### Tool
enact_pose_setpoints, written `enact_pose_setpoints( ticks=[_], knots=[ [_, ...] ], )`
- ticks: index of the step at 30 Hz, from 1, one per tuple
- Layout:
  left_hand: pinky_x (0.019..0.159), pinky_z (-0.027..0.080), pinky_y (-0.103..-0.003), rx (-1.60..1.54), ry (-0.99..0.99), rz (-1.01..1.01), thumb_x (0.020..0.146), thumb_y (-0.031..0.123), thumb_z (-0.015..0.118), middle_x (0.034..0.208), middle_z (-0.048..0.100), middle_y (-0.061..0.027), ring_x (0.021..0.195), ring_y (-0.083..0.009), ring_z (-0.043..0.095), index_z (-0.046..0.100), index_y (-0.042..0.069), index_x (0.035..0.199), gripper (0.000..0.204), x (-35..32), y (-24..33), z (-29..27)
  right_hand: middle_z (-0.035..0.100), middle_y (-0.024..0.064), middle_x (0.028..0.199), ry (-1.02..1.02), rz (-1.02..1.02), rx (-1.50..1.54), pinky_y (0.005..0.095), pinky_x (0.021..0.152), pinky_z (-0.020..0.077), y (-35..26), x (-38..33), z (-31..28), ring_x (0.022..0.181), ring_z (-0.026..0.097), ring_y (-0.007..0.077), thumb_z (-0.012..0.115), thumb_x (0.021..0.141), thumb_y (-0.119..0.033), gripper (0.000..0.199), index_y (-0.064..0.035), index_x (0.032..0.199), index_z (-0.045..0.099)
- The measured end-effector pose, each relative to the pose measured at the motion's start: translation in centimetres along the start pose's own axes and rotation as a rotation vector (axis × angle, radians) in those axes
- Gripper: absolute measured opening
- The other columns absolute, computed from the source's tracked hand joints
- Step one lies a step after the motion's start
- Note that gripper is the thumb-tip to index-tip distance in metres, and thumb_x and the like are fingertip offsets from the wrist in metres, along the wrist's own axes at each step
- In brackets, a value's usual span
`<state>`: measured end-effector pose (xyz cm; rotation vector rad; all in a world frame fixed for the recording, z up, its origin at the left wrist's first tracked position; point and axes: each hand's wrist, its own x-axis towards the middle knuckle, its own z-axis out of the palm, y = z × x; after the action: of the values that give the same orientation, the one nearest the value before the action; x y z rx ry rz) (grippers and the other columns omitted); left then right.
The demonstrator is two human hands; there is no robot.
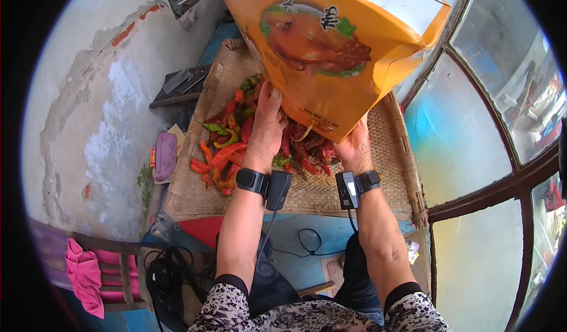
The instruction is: The person empties a bag of dried peppers onto a tray and sorts through them by hand, pulling off the stems and moving the peppers into a pile.
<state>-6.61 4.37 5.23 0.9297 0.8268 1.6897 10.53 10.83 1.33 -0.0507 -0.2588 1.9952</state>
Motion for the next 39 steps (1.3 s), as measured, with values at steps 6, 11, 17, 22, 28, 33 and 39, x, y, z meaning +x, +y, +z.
enact_pose_setpoints(
  ticks=[6,11,17,22,28,33,39],
  knots=[
    [0.106,0.03,-0.035,0.05,-0.065,0.243,0.08,0.05,0.07,0.143,0.038,-0.0051,0.131,-0.0175,0.036,0.017,0.016,0.15,0.094,1.1,1.4,1.8,0.051,0.0136,0.132,-0.141,0.113,0.037,0.0456,0.105,0.0405,-2.3,1.7,0.5,0.121,0.05,0.0284,0.044,0.098,-0.035,0.046,-0.0027,0.13,0.045],
    [0.109,0.026,-0.037,0.002,-0.12,0.308,0.081,0.042,0.072,0.146,0.035,-0.0077,0.135,-0.019,0.033,0.013,0.012,0.15,0.095,0.8,3.6,3.9,0.049,0.0199,0.133,-0.372,0.205,0.09,0.0483,0.106,0.0381,-5.8,4.1,0.9,0.121,0.048,0.033,0.044,0.099,-0.025,0.04,0.0021,0.128,0.045],
    [0.111,0.022,-0.041,0.044,-0.146,0.321,0.082,0.038,0.072,0.147,0.035,-0.0089,0.136,-0.0228,0.033,0.012,0.011,0.151,0.095,-0.3,4.7,4.9,0.055,0.0161,0.125,-0.117,0.028,-0.161,0.0417,0.101,0.0443,-6.2,3.6,1.8,0.115,0.053,0.0284,0.051,0.097,-0.026,0.036,0.0008,0.122,0.051],
    [0.112,0.025,-0.038,0.022,-0.172,0.343,0.084,0.032,0.072,0.147,0.034,-0.0123,0.137,-0.0216,0.031,0.015,0.008,0.15,0.09,-0.2,4.2,5.1,0.055,0.0161,0.125,-0.134,0.002,-0.101,0.0414,0.102,0.0439,-6.7,3.1,3.8,0.115,0.053,0.0283,0.051,0.097,-0.024,0.035,0.0006,0.122,0.051],
    [0.112,0.022,-0.043,0.033,-0.195,0.38,0.087,0.03,0.067,0.148,0.032,-0.0103,0.136,-0.0235,0.033,0.012,0.013,0.151,0.086,-0.8,3.8,4.9,0.058,0.0147,0.122,-0.305,-0.121,0.008,0.0401,0.101,0.0457,-8.6,2.6,8.6,0.114,0.055,0.0276,0.051,0.097,-0.022,0.034,0.0008,0.121,0.052],
    [0.111,0.025,-0.041,-0.027,-0.285,0.319,0.09,0.028,0.063,0.147,0.035,-0.0091,0.134,-0.0227,0.035,0.017,0.012,0.15,0.077,-1.7,3.8,5.5,0.061,0.0109,0.118,-0.261,-0.308,-0.105,0.04,0.097,0.0475,-11.4,1.3,11.1,0.108,0.058,0.0252,0.056,0.095,-0.025,0.034,-0.0011,0.118,0.055],
    [0.109,0.029,-0.038,-0.002,-0.306,0.247,0.093,0.023,0.058,0.146,0.038,-0.0082,0.132,-0.0213,0.038,0.031,0.006,0.145,0.061,-1.6,2.4,5.7,0.061,0.0104,0.117,-0.334,-0.56,-0.739,0.0313,0.092,0.047,-16.9,-2.3,14.7,0.104,0.057,0.0187,0.054,0.094,-0.013,0.025,-0.0017,0.117,0.055]
  ],
)
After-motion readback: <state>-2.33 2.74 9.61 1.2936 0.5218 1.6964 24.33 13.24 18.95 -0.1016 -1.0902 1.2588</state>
